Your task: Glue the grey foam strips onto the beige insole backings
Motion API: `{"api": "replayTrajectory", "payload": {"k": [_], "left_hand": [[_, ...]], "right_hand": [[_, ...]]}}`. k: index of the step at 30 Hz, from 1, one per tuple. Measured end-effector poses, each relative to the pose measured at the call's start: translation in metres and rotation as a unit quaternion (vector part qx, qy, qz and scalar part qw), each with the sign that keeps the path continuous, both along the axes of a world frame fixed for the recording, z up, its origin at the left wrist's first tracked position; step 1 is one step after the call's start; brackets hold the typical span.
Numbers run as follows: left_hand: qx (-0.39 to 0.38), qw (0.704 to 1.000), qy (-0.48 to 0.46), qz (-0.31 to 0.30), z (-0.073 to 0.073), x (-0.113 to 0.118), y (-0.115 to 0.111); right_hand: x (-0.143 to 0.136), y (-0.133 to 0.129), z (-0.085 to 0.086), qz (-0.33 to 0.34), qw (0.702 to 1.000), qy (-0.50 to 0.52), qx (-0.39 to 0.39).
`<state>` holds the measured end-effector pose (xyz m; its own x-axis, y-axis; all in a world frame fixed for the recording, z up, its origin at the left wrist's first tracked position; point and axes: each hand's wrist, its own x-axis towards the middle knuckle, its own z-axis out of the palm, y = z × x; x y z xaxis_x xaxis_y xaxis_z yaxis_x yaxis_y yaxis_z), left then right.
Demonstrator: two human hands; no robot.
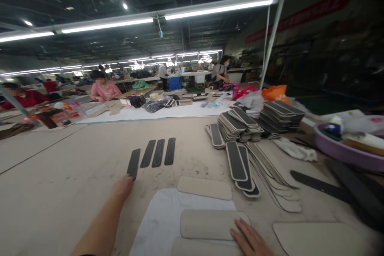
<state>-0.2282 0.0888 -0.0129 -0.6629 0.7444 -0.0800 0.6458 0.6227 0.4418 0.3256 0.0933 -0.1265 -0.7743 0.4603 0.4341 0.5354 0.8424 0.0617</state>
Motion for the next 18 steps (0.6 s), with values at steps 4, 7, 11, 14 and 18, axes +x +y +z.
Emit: {"api": "replayTrajectory", "payload": {"k": [4,7,11,14,18], "left_hand": [[-0.077,0.988,0.114,-0.068,-0.004,0.001,0.000],[-0.104,0.975,0.176,-0.086,-0.001,0.008,-0.006],[-0.088,0.959,0.244,-0.111,0.017,0.026,-0.020],[0.017,0.954,0.276,-0.112,0.043,0.050,-0.040],[0.142,0.970,0.180,-0.086,0.083,0.094,-0.075]], "right_hand": [[-0.002,-0.006,0.011,0.000,0.997,0.031,-0.073],[-0.003,-0.011,0.017,-0.013,0.987,0.042,-0.153],[-0.005,-0.019,0.033,-0.044,0.966,0.045,-0.250],[-0.009,-0.019,0.052,-0.062,0.948,0.052,-0.307],[-0.032,0.000,0.081,-0.085,0.940,0.064,-0.326]]}}
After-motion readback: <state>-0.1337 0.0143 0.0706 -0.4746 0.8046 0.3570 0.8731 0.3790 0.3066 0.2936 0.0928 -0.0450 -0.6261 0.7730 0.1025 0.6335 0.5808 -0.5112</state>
